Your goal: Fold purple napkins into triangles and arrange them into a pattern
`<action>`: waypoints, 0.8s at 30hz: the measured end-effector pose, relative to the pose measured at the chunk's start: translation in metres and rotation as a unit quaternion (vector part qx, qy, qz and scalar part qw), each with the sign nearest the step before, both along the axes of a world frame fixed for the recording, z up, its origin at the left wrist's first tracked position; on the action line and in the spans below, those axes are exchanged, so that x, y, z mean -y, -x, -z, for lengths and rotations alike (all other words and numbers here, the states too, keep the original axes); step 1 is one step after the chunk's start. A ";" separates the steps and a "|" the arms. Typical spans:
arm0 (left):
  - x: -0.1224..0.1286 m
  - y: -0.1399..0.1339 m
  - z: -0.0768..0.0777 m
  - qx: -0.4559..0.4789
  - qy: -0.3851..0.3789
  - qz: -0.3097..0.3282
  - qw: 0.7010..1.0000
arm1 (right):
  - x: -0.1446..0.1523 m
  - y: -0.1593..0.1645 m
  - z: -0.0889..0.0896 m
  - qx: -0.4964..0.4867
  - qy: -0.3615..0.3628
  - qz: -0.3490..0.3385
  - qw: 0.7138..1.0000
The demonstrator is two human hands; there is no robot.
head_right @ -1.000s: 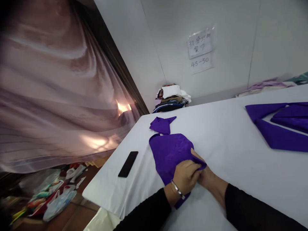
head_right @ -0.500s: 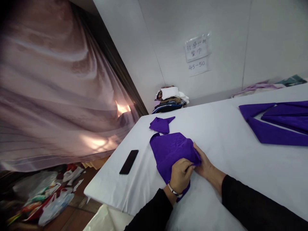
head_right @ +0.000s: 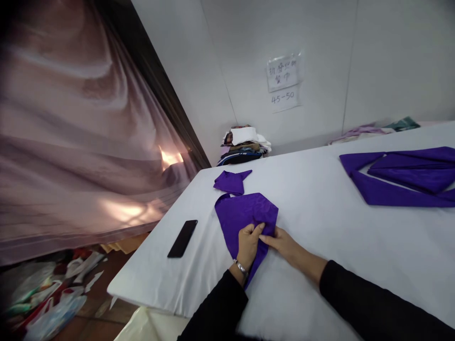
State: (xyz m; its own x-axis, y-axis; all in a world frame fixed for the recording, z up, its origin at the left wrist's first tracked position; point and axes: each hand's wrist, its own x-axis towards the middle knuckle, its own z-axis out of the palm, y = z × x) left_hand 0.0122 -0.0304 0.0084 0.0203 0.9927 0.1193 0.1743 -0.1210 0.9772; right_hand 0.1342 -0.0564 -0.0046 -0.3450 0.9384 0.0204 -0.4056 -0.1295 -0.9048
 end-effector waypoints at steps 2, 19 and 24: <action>0.000 0.001 0.000 -0.011 0.002 0.004 1.000 | -0.003 0.002 0.003 0.027 0.009 0.024 0.999; -0.002 0.010 -0.002 0.015 0.059 0.111 0.992 | 0.003 -0.013 -0.012 0.103 0.010 0.106 0.989; -0.002 0.010 0.002 0.017 0.058 0.110 0.992 | 0.002 -0.018 -0.011 0.124 0.002 0.105 0.987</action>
